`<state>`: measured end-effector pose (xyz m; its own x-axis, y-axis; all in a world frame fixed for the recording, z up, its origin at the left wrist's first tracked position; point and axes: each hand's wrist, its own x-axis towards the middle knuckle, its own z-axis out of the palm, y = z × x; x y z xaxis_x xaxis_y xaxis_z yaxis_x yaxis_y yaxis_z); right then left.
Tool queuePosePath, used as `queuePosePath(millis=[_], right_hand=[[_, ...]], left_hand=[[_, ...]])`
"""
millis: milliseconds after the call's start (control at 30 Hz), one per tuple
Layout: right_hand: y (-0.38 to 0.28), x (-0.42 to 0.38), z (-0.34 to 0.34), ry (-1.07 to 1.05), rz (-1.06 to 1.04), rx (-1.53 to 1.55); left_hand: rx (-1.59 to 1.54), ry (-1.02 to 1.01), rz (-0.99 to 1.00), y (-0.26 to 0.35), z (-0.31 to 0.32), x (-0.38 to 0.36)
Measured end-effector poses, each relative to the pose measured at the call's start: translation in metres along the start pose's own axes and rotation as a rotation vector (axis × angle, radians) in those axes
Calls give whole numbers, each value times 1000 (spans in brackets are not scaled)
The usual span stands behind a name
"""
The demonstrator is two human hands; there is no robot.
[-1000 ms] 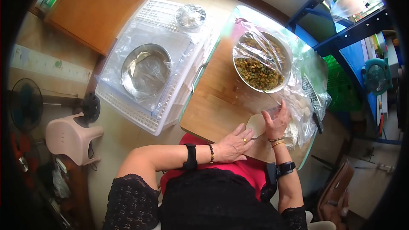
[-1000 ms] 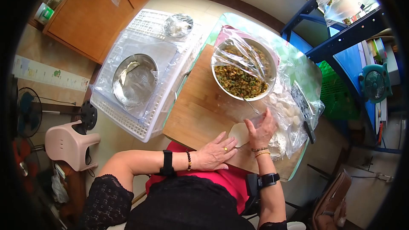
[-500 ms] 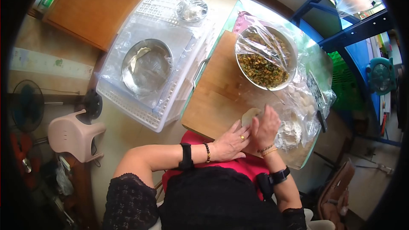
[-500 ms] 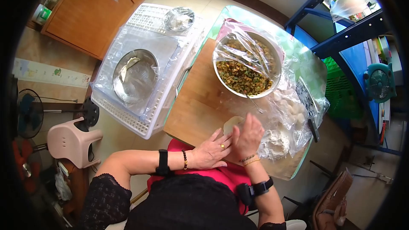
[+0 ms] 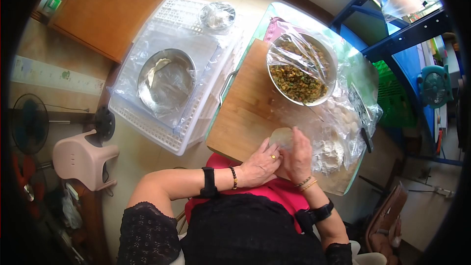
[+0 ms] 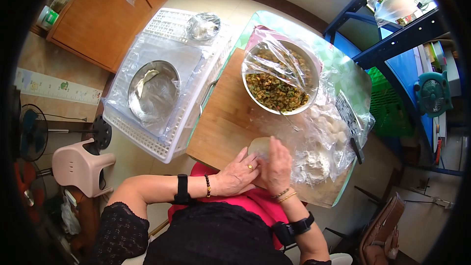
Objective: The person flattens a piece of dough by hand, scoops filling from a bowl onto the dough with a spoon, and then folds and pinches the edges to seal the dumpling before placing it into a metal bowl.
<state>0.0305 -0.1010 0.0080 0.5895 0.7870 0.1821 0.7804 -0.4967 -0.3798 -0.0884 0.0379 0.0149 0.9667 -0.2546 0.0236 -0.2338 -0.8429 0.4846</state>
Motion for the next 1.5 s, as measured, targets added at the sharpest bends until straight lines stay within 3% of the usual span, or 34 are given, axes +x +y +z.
queuePosePath(millis=[33, 100, 167, 367, 467, 567, 667, 767, 800, 933, 1000, 1067, 1167, 1367, 1500], right_hand=[[-4, -2, 5, -50, -45, -108], [5, 15, 12, 14, -65, -175], [22, 31, 8, 3, 118, -52], [48, 31, 12, 168, 226, 148], [35, 25, -1, 159, 81, 128], [-3, 18, -7, 47, -26, 45], [-23, 16, 17, 54, -88, -102], [-4, 33, 26, -24, 123, -152], [12, 40, 33, 45, 172, -140], [38, 54, 29, 105, 269, 69], [44, 48, 22, 167, 323, 177], [48, 39, 15, 224, 374, 282], [47, 20, -7, 139, 422, 291], [30, -14, -31, 263, 177, 159], [2, -30, -10, 126, 152, 47]], left_hand=[[-2, -103, 0, 0, 0, -2], [-24, -25, -8, -2, 7, -6], [-33, 58, -5, -3, 7, -9], [-96, 44, -70, -3, -7, -8], [-47, 154, -37, -4, -8, -14], [-33, 113, -34, -6, -4, -22], [25, -75, -83, -10, -4, -24], [72, 2, -39, -12, -9, -25], [91, -10, -27, -13, -10, -25], [-16, 1, -35, -17, -11, -22], [-84, 76, -175, -15, -13, -19], [8, 51, -150, -16, -12, -17], [85, 20, -80, -14, -5, -11], [43, 19, 113, 2, 9, 13], [-4, -69, 139, 3, 6, 9]])
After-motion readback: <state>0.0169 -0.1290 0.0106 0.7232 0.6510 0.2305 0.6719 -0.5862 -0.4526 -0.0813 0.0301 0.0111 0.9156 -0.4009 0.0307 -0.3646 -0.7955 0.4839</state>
